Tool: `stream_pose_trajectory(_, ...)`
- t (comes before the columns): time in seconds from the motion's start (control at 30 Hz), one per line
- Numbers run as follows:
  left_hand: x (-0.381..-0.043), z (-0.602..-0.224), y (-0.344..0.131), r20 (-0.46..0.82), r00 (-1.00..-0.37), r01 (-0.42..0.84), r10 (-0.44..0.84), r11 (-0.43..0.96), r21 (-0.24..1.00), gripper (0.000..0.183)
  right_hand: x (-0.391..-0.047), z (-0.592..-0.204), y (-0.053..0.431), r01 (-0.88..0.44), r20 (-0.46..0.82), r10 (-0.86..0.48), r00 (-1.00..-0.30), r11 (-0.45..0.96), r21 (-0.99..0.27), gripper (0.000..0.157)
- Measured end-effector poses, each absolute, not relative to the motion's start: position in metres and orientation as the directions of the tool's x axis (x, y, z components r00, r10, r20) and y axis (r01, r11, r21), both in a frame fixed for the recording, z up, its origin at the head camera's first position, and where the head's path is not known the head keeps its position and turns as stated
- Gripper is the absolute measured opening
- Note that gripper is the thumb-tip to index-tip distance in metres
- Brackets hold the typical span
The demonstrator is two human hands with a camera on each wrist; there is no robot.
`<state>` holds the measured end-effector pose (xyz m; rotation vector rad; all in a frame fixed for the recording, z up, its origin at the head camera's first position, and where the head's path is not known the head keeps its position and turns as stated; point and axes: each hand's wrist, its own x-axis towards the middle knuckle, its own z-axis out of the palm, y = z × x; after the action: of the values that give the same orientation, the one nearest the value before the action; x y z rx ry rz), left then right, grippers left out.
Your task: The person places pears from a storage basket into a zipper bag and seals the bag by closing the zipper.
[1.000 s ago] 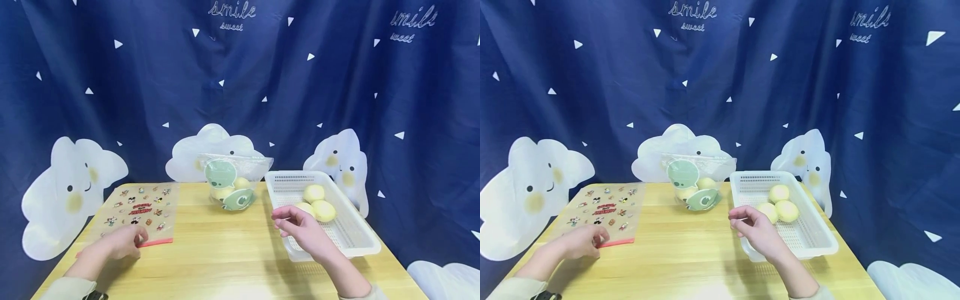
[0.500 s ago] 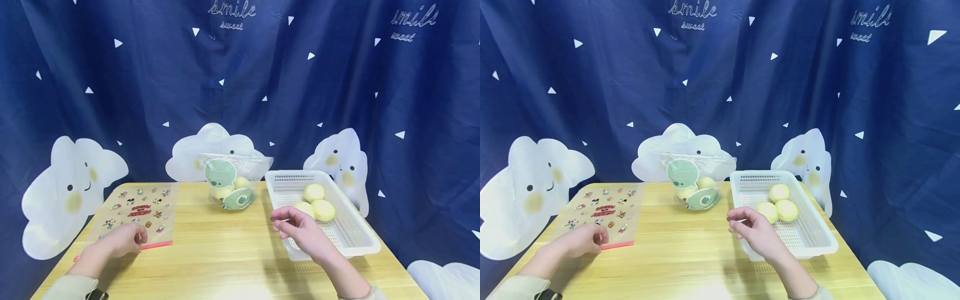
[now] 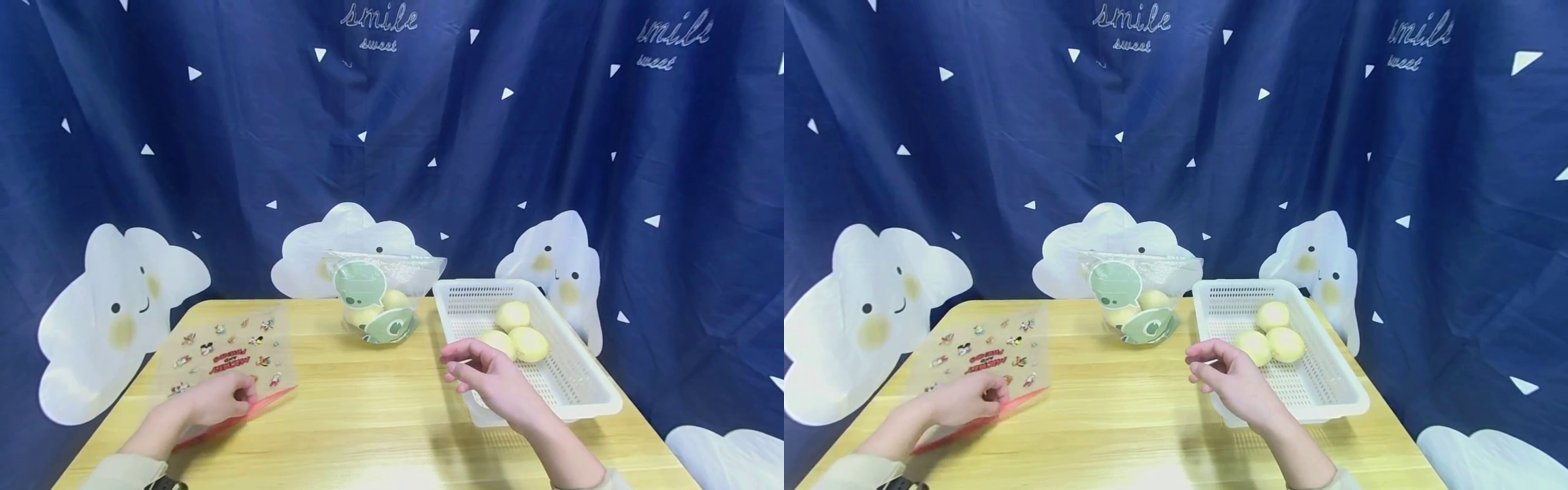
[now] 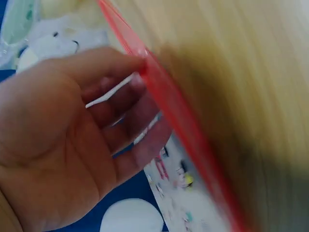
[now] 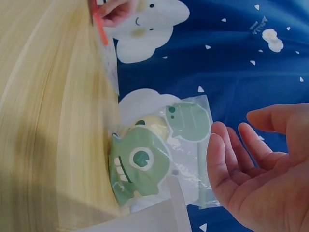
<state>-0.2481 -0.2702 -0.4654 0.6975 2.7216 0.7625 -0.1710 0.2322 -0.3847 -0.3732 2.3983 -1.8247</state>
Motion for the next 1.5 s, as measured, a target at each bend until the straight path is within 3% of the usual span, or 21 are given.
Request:
stream_pose_trajectory(0.17,-0.244,-0.452,-0.236,-0.135,-0.82,0.285,0.556,0.602,0.746,0.007,-0.171,-0.383,0.23,-0.132,0.064,-0.269,-0.961,0.245,-0.961,0.034)
stream_pose_trajectory(0.3,-0.245,-0.438,-0.201,-0.119,-0.815,0.218,0.567,0.49,0.844,0.011,-0.172,-0.381,0.228,-0.135,0.064,-0.277,-0.959,0.246,-0.96,0.035)
stream_pose_trajectory(0.57,-0.248,-0.401,-0.122,-0.04,-0.848,0.116,0.528,0.26,0.959,0.022,-0.177,-0.379,0.211,-0.143,0.051,-0.331,-0.942,0.261,-0.955,0.036)
stream_pose_trajectory(0.8,-0.253,-0.382,-0.067,-0.017,-0.899,0.061,0.437,0.162,0.985,0.021,-0.182,-0.377,0.183,-0.086,-0.031,-0.379,-0.925,0.288,-0.954,0.05)
stream_pose_trajectory(0.9,-0.253,-0.377,-0.055,-0.016,-0.908,0.053,0.418,0.154,0.987,0.021,-0.185,-0.378,0.171,-0.086,-0.049,-0.401,-0.915,0.312,-0.946,0.052)
stream_pose_trajectory(1.27,-0.25,-0.365,-0.043,-0.02,-0.916,0.097,0.4,0.271,0.958,0.024,-0.194,-0.377,0.153,-0.134,0.017,-0.29,-0.957,0.387,-0.912,0.022)
stream_pose_trajectory(1.4,-0.251,-0.357,-0.053,-0.02,-0.915,0.124,0.403,0.327,0.937,0.034,-0.204,-0.375,0.156,-0.126,0.007,-0.259,-0.966,0.445,-0.887,0.02)
stream_pose_trajectory(1.5,-0.255,-0.35,-0.077,0.015,-0.936,0.168,0.351,0.408,0.897,0.031,-0.214,-0.369,0.173,-0.067,-0.021,-0.166,-0.986,0.509,-0.858,0.02)
